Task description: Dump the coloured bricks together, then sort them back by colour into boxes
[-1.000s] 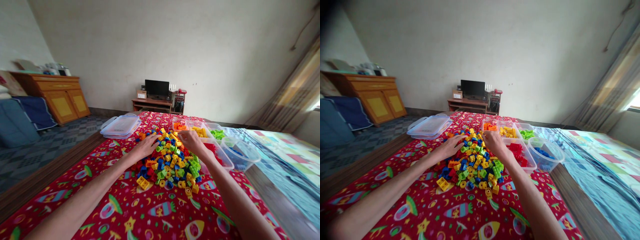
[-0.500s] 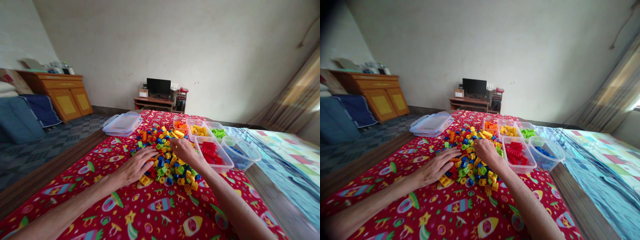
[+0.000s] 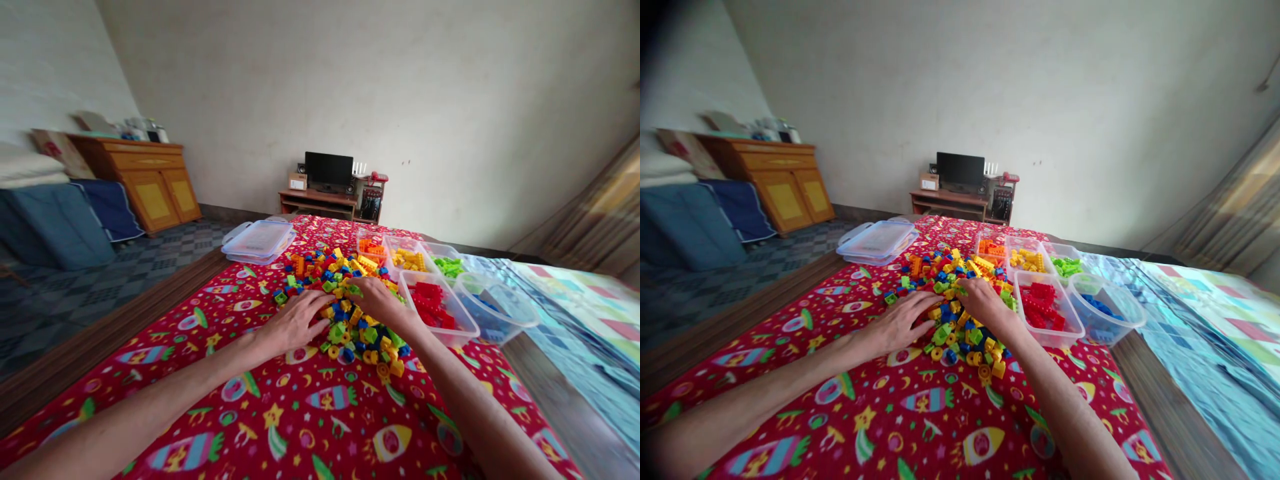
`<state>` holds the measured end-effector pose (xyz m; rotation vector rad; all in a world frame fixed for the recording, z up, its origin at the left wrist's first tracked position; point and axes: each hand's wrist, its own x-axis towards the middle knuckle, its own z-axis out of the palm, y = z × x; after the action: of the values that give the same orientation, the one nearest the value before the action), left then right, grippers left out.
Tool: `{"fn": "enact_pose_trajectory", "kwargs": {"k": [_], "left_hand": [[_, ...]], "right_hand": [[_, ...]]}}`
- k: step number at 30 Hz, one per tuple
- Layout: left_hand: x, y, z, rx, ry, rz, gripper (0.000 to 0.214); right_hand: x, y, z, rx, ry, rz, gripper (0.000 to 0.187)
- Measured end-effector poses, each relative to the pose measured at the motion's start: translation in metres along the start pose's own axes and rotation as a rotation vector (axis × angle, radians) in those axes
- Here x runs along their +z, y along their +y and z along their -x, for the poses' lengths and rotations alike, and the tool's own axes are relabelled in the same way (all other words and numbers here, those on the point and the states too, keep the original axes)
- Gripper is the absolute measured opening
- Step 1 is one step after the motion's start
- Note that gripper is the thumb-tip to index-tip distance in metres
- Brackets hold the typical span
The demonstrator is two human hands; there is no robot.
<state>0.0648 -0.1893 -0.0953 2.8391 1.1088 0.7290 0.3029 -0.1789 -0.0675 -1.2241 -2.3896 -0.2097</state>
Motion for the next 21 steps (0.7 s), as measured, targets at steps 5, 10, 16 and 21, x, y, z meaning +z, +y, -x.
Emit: {"fn": "enact_pose_trajectory", "kwargs": {"k": [5,10,16,21], "left_hand": [[-0.009,-0.003,-0.031,-0.045,0.043,0.044,0.043],[-0.013,-0.001,-0.062,-0.054,0.113,0.061,0.022],[-0.011,-0.003,-0.082,-0.099,0.1,-0.011,0.026],[-0.01,-0.006,-0.078,-0.091,-0.01,-0.04,0.024]], "right_hand": [[-0.01,-0.001,-0.006,0.117,0.028,-0.049,0.036],[-0.028,0.003,-0.011,0.192,-0.017,-0.116,0.041],[-0.04,0.005,-0.009,0.224,-0.131,-0.096,0.028],[-0.038,0.003,-0.008,0.176,-0.229,-0.023,0.019]]}}
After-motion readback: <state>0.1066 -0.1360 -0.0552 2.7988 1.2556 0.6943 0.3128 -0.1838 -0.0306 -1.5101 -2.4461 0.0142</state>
